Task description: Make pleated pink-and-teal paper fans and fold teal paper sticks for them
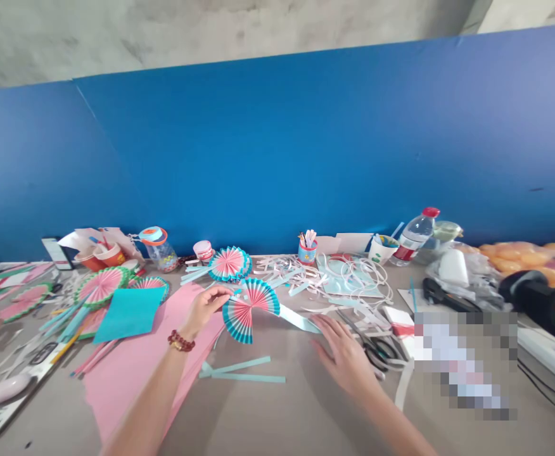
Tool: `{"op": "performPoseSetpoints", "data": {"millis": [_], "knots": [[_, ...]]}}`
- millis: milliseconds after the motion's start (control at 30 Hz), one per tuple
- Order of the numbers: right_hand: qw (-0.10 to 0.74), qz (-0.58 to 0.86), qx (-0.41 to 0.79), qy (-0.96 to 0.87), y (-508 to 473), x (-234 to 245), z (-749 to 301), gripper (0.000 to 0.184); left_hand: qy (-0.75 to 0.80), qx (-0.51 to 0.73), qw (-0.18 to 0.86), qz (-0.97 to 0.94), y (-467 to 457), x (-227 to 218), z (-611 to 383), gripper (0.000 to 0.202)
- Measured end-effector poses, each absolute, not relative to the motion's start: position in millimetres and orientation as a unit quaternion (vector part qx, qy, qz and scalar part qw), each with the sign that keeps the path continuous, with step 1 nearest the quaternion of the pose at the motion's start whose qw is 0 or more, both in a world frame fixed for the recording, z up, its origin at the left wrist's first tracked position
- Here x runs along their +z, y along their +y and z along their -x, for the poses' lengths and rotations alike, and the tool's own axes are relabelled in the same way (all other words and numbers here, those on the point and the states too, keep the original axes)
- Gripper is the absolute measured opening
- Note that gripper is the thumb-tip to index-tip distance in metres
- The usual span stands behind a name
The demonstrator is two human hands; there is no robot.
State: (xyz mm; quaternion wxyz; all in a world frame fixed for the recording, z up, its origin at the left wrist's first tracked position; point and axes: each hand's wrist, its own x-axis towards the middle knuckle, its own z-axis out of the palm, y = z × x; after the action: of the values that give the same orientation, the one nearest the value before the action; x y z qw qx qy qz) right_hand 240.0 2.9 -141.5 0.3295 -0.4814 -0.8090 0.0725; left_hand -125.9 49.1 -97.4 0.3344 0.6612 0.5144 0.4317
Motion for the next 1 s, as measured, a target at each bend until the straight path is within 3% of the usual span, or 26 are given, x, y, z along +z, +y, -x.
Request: {"op": "performPoseSetpoints", "data": {"millis": [200, 300, 367, 433, 667, 800, 1000], "knots": [[0.437, 0.352, 0.536, -0.631, 12, -102, -188, 0.062, 0.462, 0.489, 0.309, -0.672, 32, -80, 103, 0.021], [0.483, 0.318, 0.658, -0.482, 10, -93, -174, 0.052, 0.443, 0.500, 0.310, -0.677, 24, -77, 89, 0.020], [0.499, 0.319, 0.688, -0.420, 8, -92, -171, 0.038, 0.442, 0.505, 0.317, -0.670, 20, -76, 79, 0.021], [0.509, 0.320, 0.696, -0.392, 8, -95, -170, 0.034, 0.448, 0.510, 0.326, -0.658, 16, -77, 71, 0.026], [0.529, 0.342, 0.697, -0.343, 12, -106, -167, 0.036, 0.439, 0.502, 0.504, -0.549, 6, -89, 50, 0.052], [0.530, 0.342, 0.701, -0.333, 12, -110, -167, 0.042, 0.453, 0.477, 0.598, -0.458, 9, -100, 44, 0.054], [0.524, 0.311, 0.693, -0.385, 7, -110, -169, 0.044, 0.458, 0.480, 0.634, -0.398, 9, -106, 42, 0.051]]}}
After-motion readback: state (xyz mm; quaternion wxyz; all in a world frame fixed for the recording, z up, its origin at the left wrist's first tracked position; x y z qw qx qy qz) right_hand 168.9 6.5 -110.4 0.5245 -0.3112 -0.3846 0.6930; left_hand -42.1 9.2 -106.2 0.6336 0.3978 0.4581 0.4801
